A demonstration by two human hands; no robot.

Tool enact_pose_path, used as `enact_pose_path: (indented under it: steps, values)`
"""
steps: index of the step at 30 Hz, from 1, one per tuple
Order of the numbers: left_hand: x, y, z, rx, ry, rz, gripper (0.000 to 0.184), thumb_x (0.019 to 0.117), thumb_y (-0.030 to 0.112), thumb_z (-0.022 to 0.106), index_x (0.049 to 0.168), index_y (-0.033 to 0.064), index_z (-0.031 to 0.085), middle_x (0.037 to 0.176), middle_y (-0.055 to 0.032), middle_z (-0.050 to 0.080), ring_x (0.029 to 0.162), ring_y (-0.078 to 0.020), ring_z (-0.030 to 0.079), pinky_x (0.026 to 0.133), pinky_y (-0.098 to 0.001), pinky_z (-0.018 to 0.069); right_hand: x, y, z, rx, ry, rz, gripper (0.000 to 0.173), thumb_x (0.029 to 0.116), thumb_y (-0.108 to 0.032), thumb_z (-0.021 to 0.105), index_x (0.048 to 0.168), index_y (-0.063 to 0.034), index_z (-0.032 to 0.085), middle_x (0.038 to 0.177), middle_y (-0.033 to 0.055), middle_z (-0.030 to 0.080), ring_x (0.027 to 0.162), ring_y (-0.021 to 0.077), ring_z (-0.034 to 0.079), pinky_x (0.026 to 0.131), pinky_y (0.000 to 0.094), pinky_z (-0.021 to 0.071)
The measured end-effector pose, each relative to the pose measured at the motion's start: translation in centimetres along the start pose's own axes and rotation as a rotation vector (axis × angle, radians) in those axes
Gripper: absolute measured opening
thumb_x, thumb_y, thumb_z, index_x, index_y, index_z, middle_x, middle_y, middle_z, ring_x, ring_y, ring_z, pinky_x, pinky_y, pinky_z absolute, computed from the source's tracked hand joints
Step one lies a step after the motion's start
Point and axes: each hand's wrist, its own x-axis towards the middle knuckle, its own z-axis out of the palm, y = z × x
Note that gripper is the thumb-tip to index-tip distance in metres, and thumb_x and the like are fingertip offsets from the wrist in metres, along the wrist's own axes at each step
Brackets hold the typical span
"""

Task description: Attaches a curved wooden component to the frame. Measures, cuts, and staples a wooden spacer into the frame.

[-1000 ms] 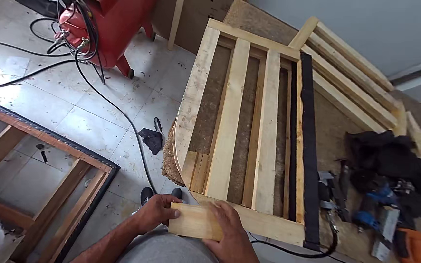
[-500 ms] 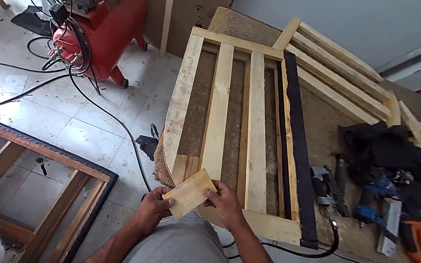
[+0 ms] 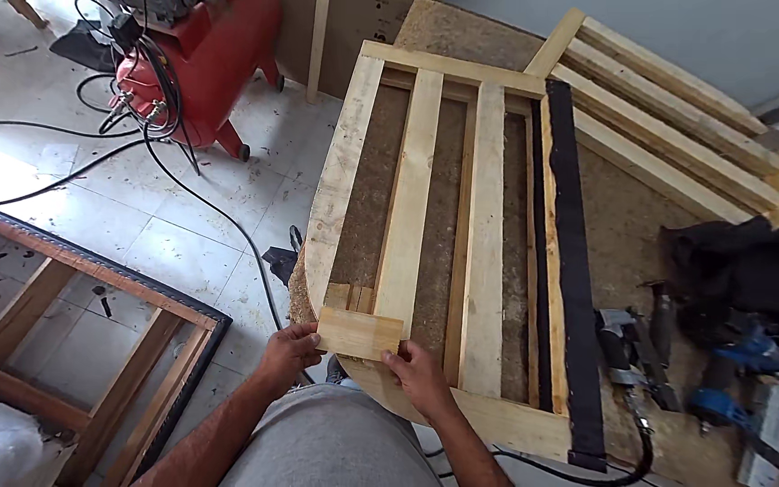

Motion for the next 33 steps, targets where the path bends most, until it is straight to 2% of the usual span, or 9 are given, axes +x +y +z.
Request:
enact_pose_path:
  steps: [12,16,19,21,23,26,28,31,33]
  values:
    - [-0.2,0.6,-0.3,-0.045,-0.045,0.014,0.026,0.1027,0.002,0.055,0.128,-0.0046,0.053,0.108,-0.0238,0.07,0.092,-0.0333,0.073,0.085,-0.0485,0.062,0.0,-0.4,0.1,-0.321,-0.074,0.024,0.034,0.0925,-0.039,0.071,0.106,-0.0081,0.071,0.095,0.004,0.073,0.088,0.0173,0.07,0.086,0.0431,0.0577]
    - [-1.4,0.7,-0.6,-0.292,-0.19,0.183,0.034,0.1002,0.004,0.054,0.133,-0.0008,0.052,0.114,-0.024,0.069,0.102,-0.0354,0.071,0.095,-0.054,0.0578,-1.1,-1.5,1.0,0.11,-0.138,0.025,0.031,0.0914,-0.025,0.077,0.105,0.0,0.066,0.086,0.0072,0.073,0.072,0.0171,0.071,0.067,0.0346,0.0622]
    - [-3.0,1.1,0.6,-0.358,-0.228,0.3,0.031,0.102,0.011,0.054,0.131,0.0031,0.05,0.114,-0.0221,0.069,0.104,-0.0354,0.071,0.095,-0.0572,0.0569,-2.5,-2.7,3.9,0.289,-0.256,-0.022,0.033,0.0873,-0.02,0.08,0.108,0.0014,0.066,0.086,0.0075,0.074,0.071,0.0182,0.072,0.065,0.0354,0.0629]
    - [-3.8,2.0,1.7,-0.212,-0.132,0.329,0.027,0.1074,0.01,0.045,0.133,0.0025,0.047,0.11,-0.0201,0.071,0.097,-0.0317,0.073,0.088,-0.0525,0.0609,-2.4,-3.1,4.8,0.125,-0.362,-0.063,0.033,0.0876,-0.031,0.08,0.105,-0.0038,0.071,0.087,0.003,0.076,0.073,0.0148,0.073,0.069,0.0348,0.0633]
    - [-4.0,3.5,0.5,0.095,-0.084,0.364,0.027,0.105,0.009,0.05,0.131,0.0025,0.053,0.104,-0.0162,0.073,0.091,-0.0262,0.074,0.083,-0.0448,0.0634,-2.0,-3.2,3.6,-0.075,-0.386,-0.062,0.045,0.0904,-0.045,0.075,0.112,-0.0052,0.071,0.096,0.0055,0.075,0.081,0.0178,0.073,0.077,0.041,0.0614]
    - [-4.2,7.9,-2.2,0.801,-0.215,0.242,0.032,0.1021,0.021,0.062,0.131,0.0081,0.059,0.105,-0.0085,0.074,0.094,-0.02,0.074,0.087,-0.0411,0.0624,-1.5,-3.8,0.7,-0.18,-0.159,-0.088,0.069,0.0866,-0.056,0.074,0.132,-0.0048,0.065,0.114,0.0092,0.073,0.099,0.0245,0.072,0.089,0.0494,0.0589]
    - [-4.6,10.2,-1.1,1.263,-0.372,0.061,0.036,0.1022,0.034,0.064,0.129,0.0105,0.061,0.106,-0.0091,0.072,0.097,-0.0226,0.072,0.091,-0.0484,0.0584,-1.7,-4.6,0.1,-0.229,-0.152,-0.164,0.078,0.085,-0.059,0.076,0.144,-0.0117,0.058,0.125,0.0054,0.069,0.094,0.0188,0.071,0.084,0.0435,0.0599]
    - [-3.7,10.9,2.2,1.548,-0.572,-0.023,0.039,0.1024,0.037,0.063,0.128,0.0078,0.062,0.107,-0.0164,0.07,0.099,-0.0318,0.069,0.092,-0.0571,0.0531,-1.0,-6.6,1.1,-0.237,-0.376,-0.253,0.061,0.0918,-0.047,0.074,0.143,-0.0172,0.06,0.125,0.0031,0.069,0.104,0.0149,0.069,0.092,0.0393,0.057]
    - [-2.6,10.5,2.5,1.499,-0.605,-0.007,0.038,0.1013,0.036,0.065,0.127,0.0078,0.063,0.103,-0.0143,0.07,0.094,-0.028,0.069,0.09,-0.0527,0.0546,0.2,-6.7,1.9,-0.131,-0.472,-0.22,0.032,0.0954,-0.035,0.071,0.12,-0.0135,0.072,0.104,0.0001,0.074,0.095,0.009,0.07,0.089,0.0334,0.0569]
